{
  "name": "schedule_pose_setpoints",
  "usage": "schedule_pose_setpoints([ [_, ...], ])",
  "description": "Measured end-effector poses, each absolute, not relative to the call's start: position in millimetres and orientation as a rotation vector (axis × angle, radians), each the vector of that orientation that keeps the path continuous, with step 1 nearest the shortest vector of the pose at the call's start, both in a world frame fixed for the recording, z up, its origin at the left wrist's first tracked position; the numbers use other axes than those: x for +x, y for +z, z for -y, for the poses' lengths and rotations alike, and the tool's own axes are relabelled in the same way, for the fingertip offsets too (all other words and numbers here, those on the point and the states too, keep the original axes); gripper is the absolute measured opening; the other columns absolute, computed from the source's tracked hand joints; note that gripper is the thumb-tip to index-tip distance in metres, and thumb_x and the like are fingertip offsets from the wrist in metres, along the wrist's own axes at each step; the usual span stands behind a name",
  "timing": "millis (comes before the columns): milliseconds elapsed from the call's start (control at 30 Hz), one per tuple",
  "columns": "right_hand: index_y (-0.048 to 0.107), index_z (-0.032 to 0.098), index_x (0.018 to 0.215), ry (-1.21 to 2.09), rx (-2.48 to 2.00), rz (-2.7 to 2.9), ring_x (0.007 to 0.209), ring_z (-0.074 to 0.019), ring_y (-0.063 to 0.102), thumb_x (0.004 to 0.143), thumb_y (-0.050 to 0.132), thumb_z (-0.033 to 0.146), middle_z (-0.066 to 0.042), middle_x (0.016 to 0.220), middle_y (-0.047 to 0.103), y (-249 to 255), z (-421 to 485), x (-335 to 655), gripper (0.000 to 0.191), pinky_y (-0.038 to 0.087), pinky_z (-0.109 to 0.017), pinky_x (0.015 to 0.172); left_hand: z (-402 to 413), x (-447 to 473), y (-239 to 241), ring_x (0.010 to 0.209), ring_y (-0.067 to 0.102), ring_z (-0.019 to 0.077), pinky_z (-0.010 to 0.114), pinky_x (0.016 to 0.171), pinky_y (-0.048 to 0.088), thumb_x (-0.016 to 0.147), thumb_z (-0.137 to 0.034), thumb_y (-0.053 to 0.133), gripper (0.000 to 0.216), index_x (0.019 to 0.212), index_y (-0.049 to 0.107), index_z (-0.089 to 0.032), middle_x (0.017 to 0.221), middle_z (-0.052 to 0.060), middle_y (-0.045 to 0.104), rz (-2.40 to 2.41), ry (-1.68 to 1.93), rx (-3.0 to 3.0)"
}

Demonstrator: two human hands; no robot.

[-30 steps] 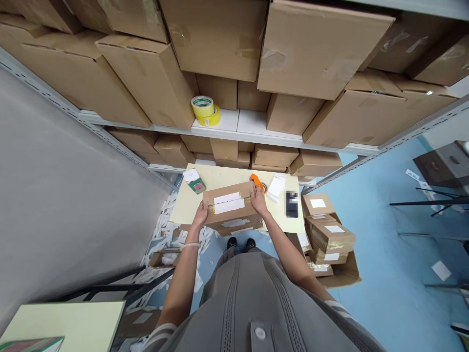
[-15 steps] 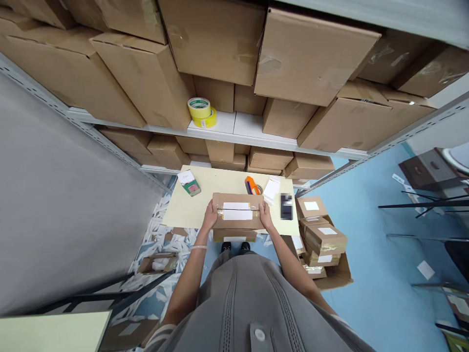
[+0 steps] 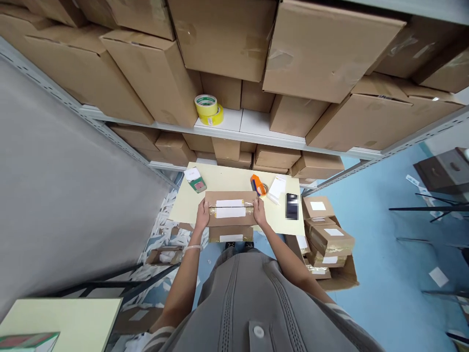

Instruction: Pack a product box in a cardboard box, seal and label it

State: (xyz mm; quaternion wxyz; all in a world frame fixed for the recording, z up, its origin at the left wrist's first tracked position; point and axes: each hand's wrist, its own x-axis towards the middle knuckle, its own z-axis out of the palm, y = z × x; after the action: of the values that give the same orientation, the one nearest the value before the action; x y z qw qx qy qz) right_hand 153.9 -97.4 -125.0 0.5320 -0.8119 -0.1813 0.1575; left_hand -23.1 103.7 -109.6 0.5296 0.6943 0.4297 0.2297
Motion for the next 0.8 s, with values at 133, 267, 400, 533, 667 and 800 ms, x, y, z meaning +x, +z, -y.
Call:
schedule_pose_setpoints([
  [133, 0.05, 0.018, 0.129, 0.4, -1.971, 0.433, 0.122, -0.0242, 0.049, 0.096, 0.026, 0.053, -0.014, 0.126, 0.056, -124.0, 98.4, 154.9, 0.054, 0.036, -0.044, 0.107, -103.3, -23.2, -108.6, 0.138, 0.042, 0.0224, 0.037, 0.118, 0.026, 0.096, -0.046, 0.039, 0.051, 0.134, 0.054, -0.015, 0.14, 0.014, 0.054, -1.051, 0.542, 1.617],
  [267, 0.051, 0.016, 0.128, 0.379, -1.999, 0.456, 0.12, -0.0245, 0.051, 0.096, 0.025, 0.053, -0.016, 0.125, 0.056, -124.2, 97.6, 154.8, 0.056, 0.037, -0.042, 0.105, -109.2, -27.2, -95.0, 0.138, 0.042, 0.0219, 0.038, 0.119, 0.025, 0.098, -0.045, 0.033, 0.052, 0.136, 0.053, -0.016, 0.142, 0.013, 0.054, -1.07, 0.443, 1.543],
  [400, 0.052, 0.015, 0.127, 0.35, -1.992, 0.485, 0.121, -0.0245, 0.051, 0.095, 0.024, 0.054, -0.016, 0.125, 0.056, -124.7, 96.8, 155.3, 0.057, 0.036, -0.041, 0.106, -93.5, -34.8, -73.1, 0.147, 0.026, 0.0249, 0.044, 0.122, 0.014, 0.099, -0.042, 0.028, 0.058, 0.145, 0.042, -0.011, 0.154, 0.016, 0.038, -1.213, 0.564, 1.693],
  [533, 0.051, 0.015, 0.127, 0.348, -2.005, 0.474, 0.121, -0.0252, 0.051, 0.095, 0.024, 0.055, -0.017, 0.126, 0.057, -124.2, 96.3, 155.6, 0.058, 0.036, -0.041, 0.105, -46.5, -32.4, -61.2, 0.151, 0.01, 0.0246, 0.046, 0.122, -0.004, 0.094, -0.043, 0.043, 0.062, 0.151, 0.034, -0.019, 0.16, 0.01, 0.028, -0.779, 0.484, 2.193],
  [667, 0.052, 0.016, 0.126, 0.373, -2.029, 0.46, 0.117, -0.025, 0.053, 0.095, 0.026, 0.053, -0.016, 0.125, 0.058, -122.1, 96.8, 153.7, 0.055, 0.037, -0.04, 0.103, -14.2, -23.1, -66.4, 0.151, 0.01, 0.0281, 0.053, 0.121, -0.003, 0.09, -0.045, 0.05, 0.073, 0.155, 0.025, -0.02, 0.159, 0.013, 0.026, -0.489, 0.234, 2.456],
  [800, 0.054, 0.015, 0.124, 0.474, -2.004, 0.422, 0.115, -0.0235, 0.054, 0.095, 0.032, 0.052, -0.015, 0.126, 0.061, -120.0, 100.9, 155.7, 0.052, 0.038, -0.035, 0.101, -10.4, -18.1, -74.4, 0.151, 0.006, 0.0271, 0.056, 0.12, -0.001, 0.092, -0.036, 0.049, 0.077, 0.157, 0.012, -0.019, 0.162, 0.011, 0.013, -0.586, 0.102, 2.76],
])
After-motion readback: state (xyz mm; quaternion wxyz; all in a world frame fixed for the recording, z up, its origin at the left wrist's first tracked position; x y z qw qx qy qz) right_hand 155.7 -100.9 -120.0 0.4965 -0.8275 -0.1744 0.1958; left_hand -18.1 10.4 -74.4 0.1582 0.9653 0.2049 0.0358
